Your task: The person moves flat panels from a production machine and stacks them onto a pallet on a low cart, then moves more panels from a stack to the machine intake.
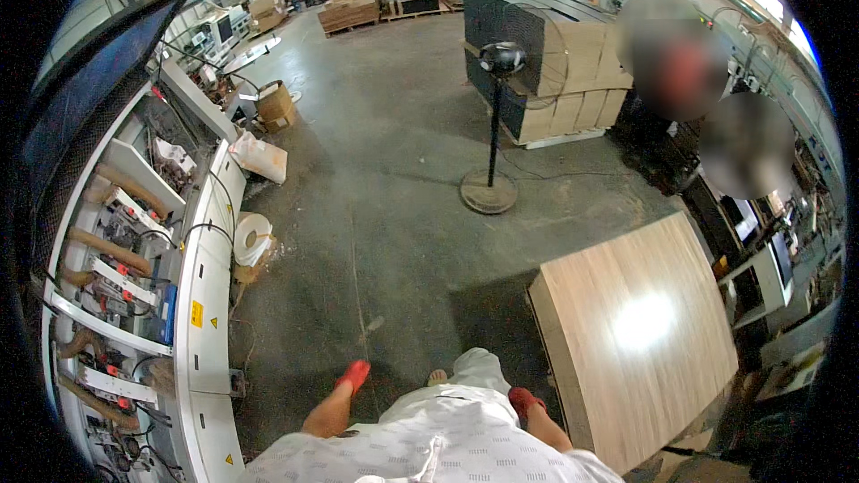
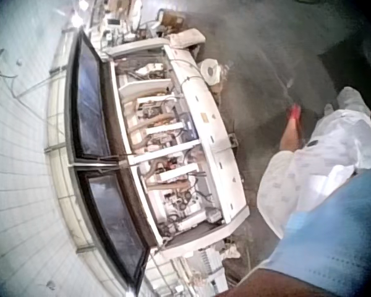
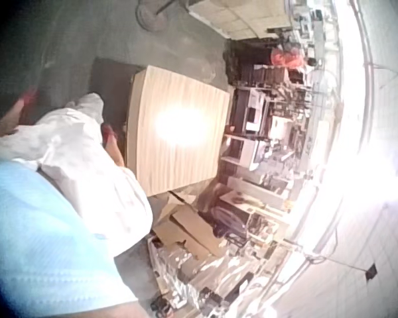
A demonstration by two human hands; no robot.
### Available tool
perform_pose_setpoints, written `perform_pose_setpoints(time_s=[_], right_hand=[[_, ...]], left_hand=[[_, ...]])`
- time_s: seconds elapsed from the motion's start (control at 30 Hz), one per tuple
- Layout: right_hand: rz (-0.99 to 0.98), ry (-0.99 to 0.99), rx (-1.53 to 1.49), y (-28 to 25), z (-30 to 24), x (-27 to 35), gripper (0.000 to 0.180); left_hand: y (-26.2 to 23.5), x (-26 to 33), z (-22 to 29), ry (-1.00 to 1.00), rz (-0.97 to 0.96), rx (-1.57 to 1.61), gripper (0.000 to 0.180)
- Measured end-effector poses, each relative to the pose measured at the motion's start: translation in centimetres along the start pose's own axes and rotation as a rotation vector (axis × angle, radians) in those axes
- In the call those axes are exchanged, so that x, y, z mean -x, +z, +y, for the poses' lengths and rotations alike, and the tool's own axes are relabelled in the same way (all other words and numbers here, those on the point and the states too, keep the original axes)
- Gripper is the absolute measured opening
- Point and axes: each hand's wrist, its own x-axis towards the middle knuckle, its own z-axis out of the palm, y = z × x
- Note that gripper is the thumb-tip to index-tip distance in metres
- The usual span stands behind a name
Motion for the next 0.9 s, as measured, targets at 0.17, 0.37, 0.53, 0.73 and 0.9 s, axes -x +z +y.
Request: perform_pose_setpoints(time_s=[0.17, 0.37, 0.53, 0.73, 0.9], right_hand=[[-0.109, 0.307, -0.676, -12.0, -3.6, -6.6, 0.026], [0.138, 0.372, -1.04, -28.6, 2.4, -15.1, 0.032], [0.395, 0.454, -1.413, -37.5, 8.6, -16.8, 0.037], [0.49, 0.72, -1.748, -33.1, 10.9, -14.9, 0.045], [0.283, 0.812, -2.156, -22.8, 12.0, -20.2, 0.051]], left_hand=[[-7.0, -19.6, 19.8, 0.205, 0.132, 0.096, 0.03], [0.0, -32.3, 30.9, 0.546, -0.026, 0.124, 0.031], [9.0, -36.8, 36.5, 0.35, -0.65, -0.098, 0.037], [13.3, -44.9, 52.2, 0.627, -0.847, -0.379, 0.039], [18.2, -51.4, 58.2, 1.214, -1.231, -1.117, 0.041]])
